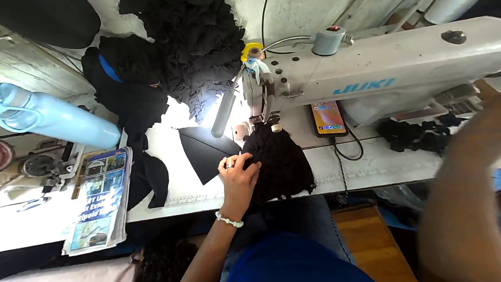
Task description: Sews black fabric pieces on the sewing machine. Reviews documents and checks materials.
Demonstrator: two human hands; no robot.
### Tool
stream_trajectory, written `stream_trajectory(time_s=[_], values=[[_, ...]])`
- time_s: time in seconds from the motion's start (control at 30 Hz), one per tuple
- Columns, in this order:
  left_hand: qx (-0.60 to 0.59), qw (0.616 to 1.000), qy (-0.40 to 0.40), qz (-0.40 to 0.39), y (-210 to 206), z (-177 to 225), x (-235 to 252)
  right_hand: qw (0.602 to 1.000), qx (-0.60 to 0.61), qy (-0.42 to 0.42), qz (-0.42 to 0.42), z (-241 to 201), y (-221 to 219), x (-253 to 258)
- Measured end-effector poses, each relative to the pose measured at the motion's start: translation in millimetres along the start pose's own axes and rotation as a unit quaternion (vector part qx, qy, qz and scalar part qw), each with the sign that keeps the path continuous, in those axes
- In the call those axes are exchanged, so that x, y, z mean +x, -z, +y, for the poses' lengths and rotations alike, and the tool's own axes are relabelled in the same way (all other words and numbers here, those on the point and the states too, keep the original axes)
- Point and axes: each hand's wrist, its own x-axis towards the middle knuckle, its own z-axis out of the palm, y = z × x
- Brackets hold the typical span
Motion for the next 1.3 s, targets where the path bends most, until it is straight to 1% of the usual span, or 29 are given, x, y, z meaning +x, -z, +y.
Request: stream_trajectory(time_s=[0.03,0.07,0.1,0.17,0.2,0.23,0.3,0.37,0.43,0.5,0.6,0.67,0.73,0.8,0.9,0.97,1.13,1.3], values=[[0.013,1.000,-0.010,0.005,0,1,0,0.996,0.047,0.068,-0.041,-13,-12,-30],[0.027,0.999,-0.023,0.008,0,1,0,0.980,0.105,0.131,-0.104,-32,-29,-61],[0.038,0.999,-0.033,0.010,-1,1,-1,0.952,0.158,0.185,-0.184,-50,-50,-89],[0.050,0.998,-0.042,0.009,-2,1,-2,0.865,0.207,0.316,-0.330,-76,-99,-127],[0.053,0.998,-0.037,0.005,-2,1,-3,0.824,0.202,0.373,-0.375,-86,-119,-135],[0.057,0.998,-0.027,-0.003,-1,2,-4,0.794,0.182,0.411,-0.409,-94,-135,-136],[0.062,0.998,-0.007,-0.021,1,5,-7,0.761,0.134,0.449,-0.449,-101,-160,-130],[0.067,0.997,0.000,-0.023,2,7,-8,0.741,0.091,0.469,-0.472,-103,-170,-121],[0.065,0.998,0.001,-0.025,2,7,-8,0.733,0.059,0.483,-0.475,-105,-168,-113],[0.060,0.998,0.002,-0.030,2,8,-8,0.734,0.066,0.491,-0.464,-103,-164,-109],[0.053,0.998,0.005,-0.039,3,8,-8,0.743,0.110,0.485,-0.448,-97,-166,-110],[0.054,0.998,0.010,-0.040,3,9,-8,0.759,0.147,0.464,-0.434,-93,-171,-112],[0.056,0.998,0.015,-0.035,2,10,-9,0.785,0.156,0.444,-0.404,-89,-176,-116],[0.056,0.998,0.019,-0.033,2,12,-9,0.813,0.141,0.430,-0.367,-85,-184,-124],[0.060,0.998,0.018,-0.032,2,14,-8,0.853,0.090,0.392,-0.333,-83,-190,-135],[0.063,0.997,0.018,-0.032,1,14,-10,0.871,0.058,0.371,-0.316,-87,-192,-139],[0.064,0.997,0.015,-0.033,2,15,-9,0.901,0.023,0.311,-0.302,-90,-196,-142],[0.065,0.997,0.015,-0.030,1,16,-9,0.913,0.014,0.258,-0.316,-100,-197,-143]])
